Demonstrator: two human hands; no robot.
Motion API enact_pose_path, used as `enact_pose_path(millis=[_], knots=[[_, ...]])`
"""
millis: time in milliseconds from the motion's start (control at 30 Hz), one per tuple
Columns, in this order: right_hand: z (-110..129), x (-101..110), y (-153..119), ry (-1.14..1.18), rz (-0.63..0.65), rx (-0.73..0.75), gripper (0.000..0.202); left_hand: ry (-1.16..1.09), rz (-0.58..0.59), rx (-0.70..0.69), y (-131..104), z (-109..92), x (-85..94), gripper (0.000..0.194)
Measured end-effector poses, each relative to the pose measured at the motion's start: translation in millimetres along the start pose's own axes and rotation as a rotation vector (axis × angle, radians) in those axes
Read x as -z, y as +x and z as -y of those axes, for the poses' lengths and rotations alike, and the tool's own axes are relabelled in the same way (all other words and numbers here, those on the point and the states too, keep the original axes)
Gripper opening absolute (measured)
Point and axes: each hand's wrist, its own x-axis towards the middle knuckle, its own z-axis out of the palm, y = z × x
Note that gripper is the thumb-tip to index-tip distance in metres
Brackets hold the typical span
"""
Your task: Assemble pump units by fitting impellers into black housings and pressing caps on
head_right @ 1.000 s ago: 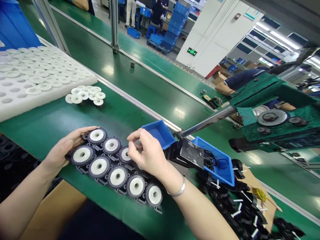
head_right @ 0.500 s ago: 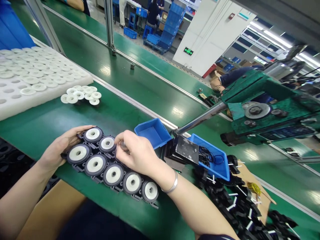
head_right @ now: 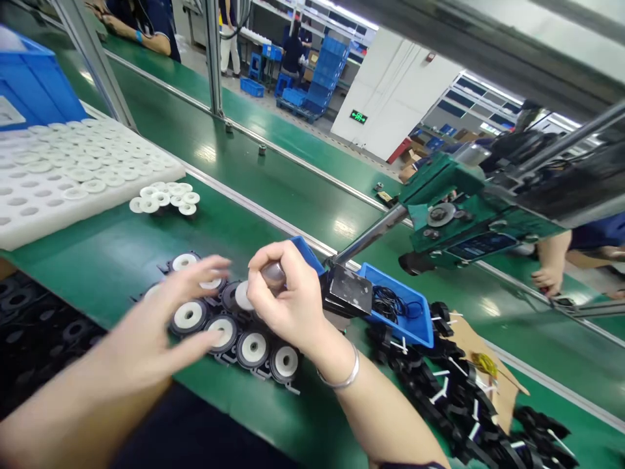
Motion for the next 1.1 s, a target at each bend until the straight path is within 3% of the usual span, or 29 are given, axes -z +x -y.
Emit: enact_pose_path(millis=[67, 133, 233, 367, 500, 600, 700, 867, 1100], knots=[[11, 4, -10, 0.027, -0.023, 0.005, 0.017, -0.075, 0.203, 0.085, 2, -33, -29.6, 0.068], [23, 9, -24, 0.014, -0.042, 0.035, 0.021, -0.216, 0.294, 0.145, 4, -53, -60.2, 0.042], [36, 14, -48, -0.004, -0.073, 0.034, 0.022, -0.428, 0.315, 0.162, 1, -60, -97.5, 0.017], [45, 18, -77, 0.415, -0.087, -0.225, 0.012, -0.567, 0.330, 0.207, -14, -59, -130.9, 0.025], [52, 27, -100, 0.800, -0.214, -0.376, 0.004, -0.499, 0.351, 0.209, -32, -70, -154.3, 0.023], [60, 40, -115, 0.887, -0.295, -0.364, 0.029, -0.492, 0.428, 0.184, -42, -83, -167.2, 0.018], [68, 53, -132, 0.883, -0.370, -0.344, 0.045, -0.470, 0.500, 0.158, -49, -91, -178.8, 0.016], [72, 68, -159, 0.856, -0.452, -0.314, 0.046, -0.387, 0.564, 0.145, -64, -90, -201.7, 0.015], [73, 80, -183, 0.763, -0.381, -0.291, 0.047, -0.399, 0.610, 0.086, -80, -83, -226.2, 0.021]])
